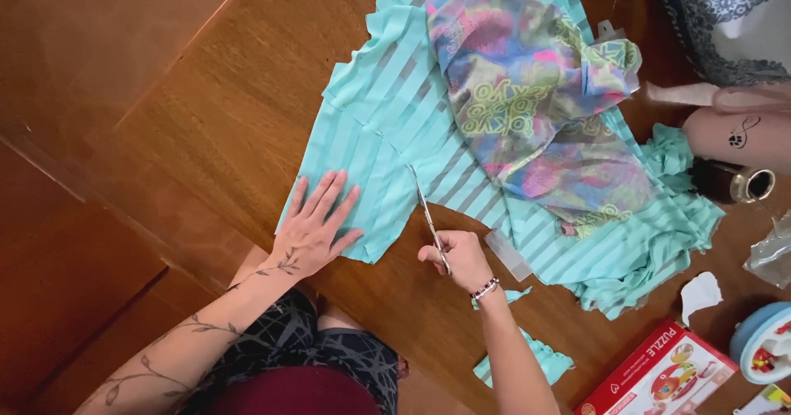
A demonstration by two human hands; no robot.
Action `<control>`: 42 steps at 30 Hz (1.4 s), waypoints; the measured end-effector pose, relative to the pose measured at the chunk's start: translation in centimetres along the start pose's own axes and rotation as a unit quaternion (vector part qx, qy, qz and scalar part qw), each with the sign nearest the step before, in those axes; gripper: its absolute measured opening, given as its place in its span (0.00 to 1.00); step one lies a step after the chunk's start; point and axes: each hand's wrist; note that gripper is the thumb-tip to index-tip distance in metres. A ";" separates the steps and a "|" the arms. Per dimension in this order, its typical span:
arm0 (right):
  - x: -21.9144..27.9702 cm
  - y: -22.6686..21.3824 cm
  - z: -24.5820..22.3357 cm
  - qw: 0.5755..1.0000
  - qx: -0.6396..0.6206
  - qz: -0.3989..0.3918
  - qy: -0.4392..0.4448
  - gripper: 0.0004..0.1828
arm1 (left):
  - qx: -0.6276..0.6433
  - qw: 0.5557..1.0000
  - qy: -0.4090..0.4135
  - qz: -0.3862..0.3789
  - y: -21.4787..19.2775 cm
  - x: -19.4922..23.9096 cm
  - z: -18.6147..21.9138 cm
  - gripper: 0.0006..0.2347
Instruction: Cutting various pieces of fabric into strips and shapes using scissors on a wooden table.
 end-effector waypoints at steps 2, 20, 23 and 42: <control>0.1 -0.1 0.1 1.000 -0.001 0.001 0.001 0.28 | -0.002 1.000 0.001 0.001 -0.1 -0.1 0.0 0.27; 2.0 -0.2 -3.5 0.996 -0.013 -0.036 0.080 0.26 | 0.004 1.000 0.000 0.021 -0.2 0.0 -0.1 0.26; 1.9 -1.3 -5.0 0.991 -0.017 -0.065 0.116 0.25 | 0.008 1.000 0.001 0.024 -0.2 -0.2 -0.1 0.26; -3.4 -6.8 -7.5 0.967 0.105 -0.220 0.067 0.23 | 0.018 1.000 -0.002 0.014 -0.4 -0.5 0.1 0.27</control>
Point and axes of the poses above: each hand's wrist, its own x-axis away from the middle knuckle, its own y-axis out of the palm, z = x × y, and after that the axes turned 4 degrees about z, right-handed
